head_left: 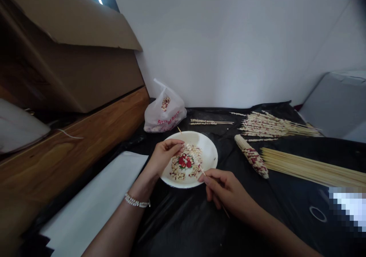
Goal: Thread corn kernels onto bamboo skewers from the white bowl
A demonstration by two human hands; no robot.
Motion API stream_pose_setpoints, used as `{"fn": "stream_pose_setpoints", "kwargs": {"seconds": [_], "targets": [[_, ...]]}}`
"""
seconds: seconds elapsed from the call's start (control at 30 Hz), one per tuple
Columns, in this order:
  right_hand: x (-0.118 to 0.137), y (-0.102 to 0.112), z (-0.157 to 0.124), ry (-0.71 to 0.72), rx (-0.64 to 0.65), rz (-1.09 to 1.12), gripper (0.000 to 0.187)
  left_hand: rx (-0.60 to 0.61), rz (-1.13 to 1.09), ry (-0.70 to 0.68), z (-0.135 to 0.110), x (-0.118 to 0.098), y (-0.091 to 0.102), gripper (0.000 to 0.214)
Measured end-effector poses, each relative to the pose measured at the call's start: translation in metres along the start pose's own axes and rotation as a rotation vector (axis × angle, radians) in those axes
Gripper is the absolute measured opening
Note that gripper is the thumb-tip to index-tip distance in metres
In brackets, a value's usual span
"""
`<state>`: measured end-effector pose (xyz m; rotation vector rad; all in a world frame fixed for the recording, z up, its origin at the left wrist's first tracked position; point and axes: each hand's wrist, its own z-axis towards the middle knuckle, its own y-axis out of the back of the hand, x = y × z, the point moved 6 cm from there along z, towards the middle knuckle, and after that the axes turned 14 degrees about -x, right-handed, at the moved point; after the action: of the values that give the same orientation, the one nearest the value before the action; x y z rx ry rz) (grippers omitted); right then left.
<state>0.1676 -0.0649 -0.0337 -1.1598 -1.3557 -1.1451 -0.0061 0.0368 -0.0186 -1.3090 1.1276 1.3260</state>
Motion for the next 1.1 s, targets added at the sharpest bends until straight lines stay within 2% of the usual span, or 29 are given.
{"fn": "stream_pose_setpoints", "kwargs": {"seconds": [0.13, 0.33, 0.7, 1.1], "targets": [[-0.003, -0.006, -0.003, -0.073, 0.099, 0.060, 0.029, -0.126, -0.293, 0.104, 0.006, 0.001, 0.009, 0.022], [-0.004, -0.014, -0.010, -0.133, 0.202, 0.074, 0.031, -0.251, -0.400, 0.107, 0.006, -0.002, 0.015, 0.023], [-0.008, -0.016, -0.010, -0.167, 0.211, 0.093, 0.026, -0.271, -0.413, 0.124, 0.006, -0.002, 0.015, 0.023], [-0.009, -0.016, -0.009, -0.172, 0.209, 0.079, 0.029, -0.263, -0.393, 0.074, 0.004, -0.006, 0.013, 0.024]]}}
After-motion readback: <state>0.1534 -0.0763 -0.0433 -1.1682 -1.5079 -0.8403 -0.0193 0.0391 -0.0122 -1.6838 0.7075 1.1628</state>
